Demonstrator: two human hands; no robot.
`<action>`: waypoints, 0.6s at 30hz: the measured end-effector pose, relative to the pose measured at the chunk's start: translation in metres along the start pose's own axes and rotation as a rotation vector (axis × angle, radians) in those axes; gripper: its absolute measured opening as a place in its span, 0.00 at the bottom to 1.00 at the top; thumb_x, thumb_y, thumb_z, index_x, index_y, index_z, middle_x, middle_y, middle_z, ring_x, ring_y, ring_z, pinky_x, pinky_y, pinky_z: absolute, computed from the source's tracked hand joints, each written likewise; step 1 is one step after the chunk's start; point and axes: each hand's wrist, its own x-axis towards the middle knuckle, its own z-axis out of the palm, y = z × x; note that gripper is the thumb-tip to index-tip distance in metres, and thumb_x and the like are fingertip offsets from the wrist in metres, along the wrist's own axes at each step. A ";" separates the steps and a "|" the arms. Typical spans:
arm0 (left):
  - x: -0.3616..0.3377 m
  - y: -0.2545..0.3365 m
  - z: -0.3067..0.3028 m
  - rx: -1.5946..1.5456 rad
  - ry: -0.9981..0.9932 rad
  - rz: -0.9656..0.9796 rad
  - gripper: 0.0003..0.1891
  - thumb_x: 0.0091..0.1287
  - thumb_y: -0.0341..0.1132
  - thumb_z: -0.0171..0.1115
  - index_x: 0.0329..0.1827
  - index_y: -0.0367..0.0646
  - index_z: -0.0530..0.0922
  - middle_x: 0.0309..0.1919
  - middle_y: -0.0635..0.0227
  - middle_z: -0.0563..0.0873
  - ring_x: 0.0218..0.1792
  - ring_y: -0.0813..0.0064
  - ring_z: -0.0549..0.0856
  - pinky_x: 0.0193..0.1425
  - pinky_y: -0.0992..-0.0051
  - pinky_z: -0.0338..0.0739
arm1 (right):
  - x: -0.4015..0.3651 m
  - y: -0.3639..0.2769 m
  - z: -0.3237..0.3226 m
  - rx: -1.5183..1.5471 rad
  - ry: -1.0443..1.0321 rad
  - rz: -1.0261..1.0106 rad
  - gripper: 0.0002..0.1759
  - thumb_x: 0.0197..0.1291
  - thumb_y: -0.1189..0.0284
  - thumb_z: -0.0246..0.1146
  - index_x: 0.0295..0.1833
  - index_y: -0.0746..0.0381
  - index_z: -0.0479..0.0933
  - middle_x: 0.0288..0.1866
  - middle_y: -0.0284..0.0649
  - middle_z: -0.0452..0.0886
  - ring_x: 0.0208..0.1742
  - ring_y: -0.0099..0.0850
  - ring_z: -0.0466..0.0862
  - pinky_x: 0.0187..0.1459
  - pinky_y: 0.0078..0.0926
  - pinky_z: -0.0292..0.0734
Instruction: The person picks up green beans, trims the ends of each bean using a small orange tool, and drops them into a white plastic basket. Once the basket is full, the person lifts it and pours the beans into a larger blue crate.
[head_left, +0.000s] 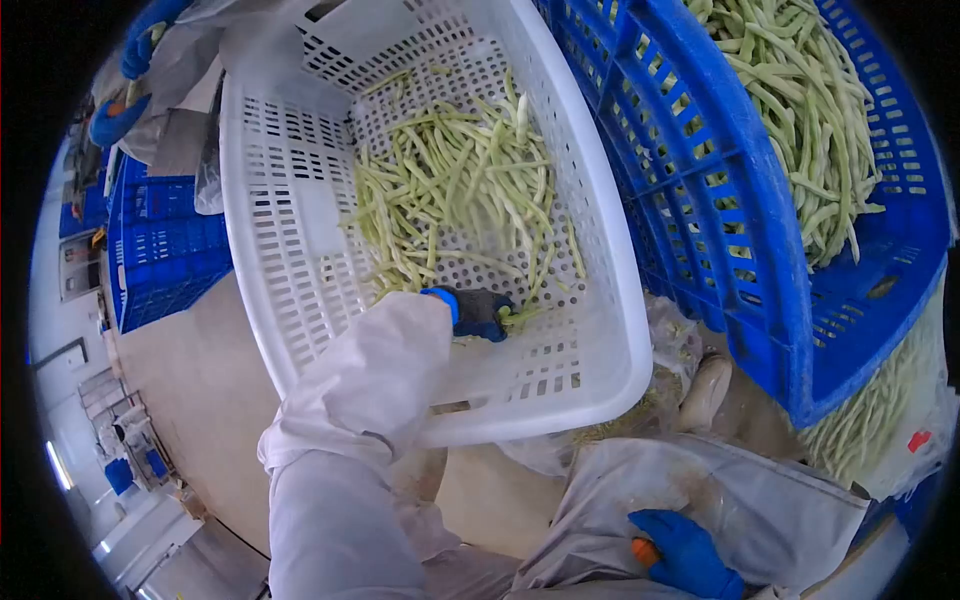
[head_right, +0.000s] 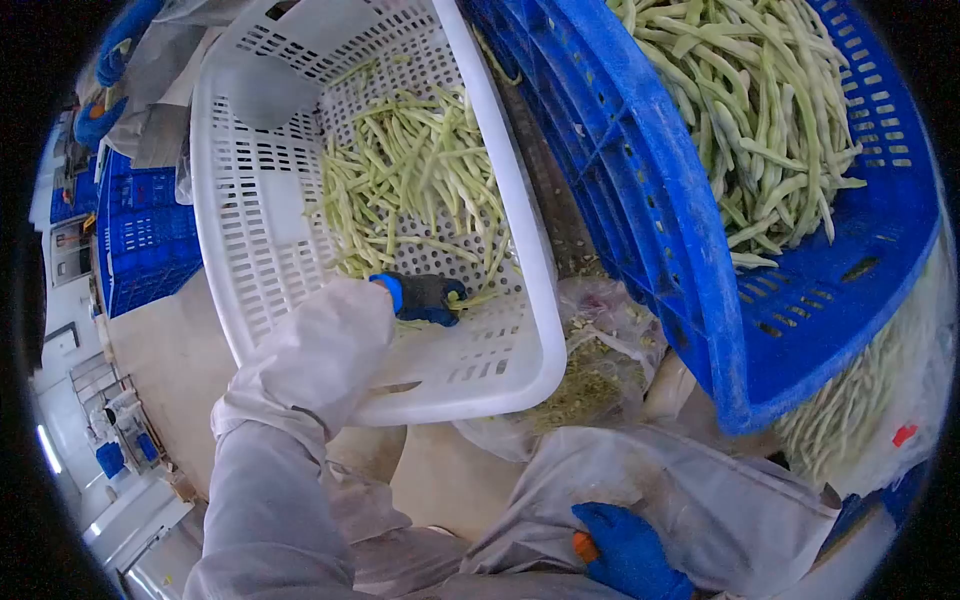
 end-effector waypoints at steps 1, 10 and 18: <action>-0.009 0.001 -0.002 -0.040 0.004 0.009 0.25 0.55 0.42 0.63 0.55 0.42 0.73 0.43 0.60 0.82 0.47 0.65 0.79 0.52 0.67 0.72 | -0.001 -0.001 0.000 0.004 0.003 -0.005 0.20 0.57 0.72 0.57 0.57 0.63 0.73 0.52 0.52 0.77 0.52 0.49 0.77 0.53 0.37 0.73; -0.107 0.030 -0.006 -0.840 0.065 0.052 0.25 0.62 0.48 0.60 0.57 0.42 0.72 0.46 0.67 0.79 0.48 0.76 0.78 0.56 0.71 0.70 | -0.019 0.001 0.015 -0.049 0.093 -0.223 0.20 0.54 0.71 0.63 0.54 0.60 0.73 0.47 0.46 0.79 0.47 0.44 0.79 0.47 0.37 0.75; -0.166 0.091 0.006 -0.822 0.424 0.287 0.24 0.64 0.34 0.59 0.62 0.35 0.68 0.51 0.68 0.79 0.37 0.80 0.77 0.44 0.79 0.73 | -0.042 0.002 0.017 -0.174 0.201 -0.369 0.17 0.58 0.69 0.57 0.52 0.64 0.73 0.47 0.50 0.78 0.46 0.47 0.78 0.46 0.42 0.74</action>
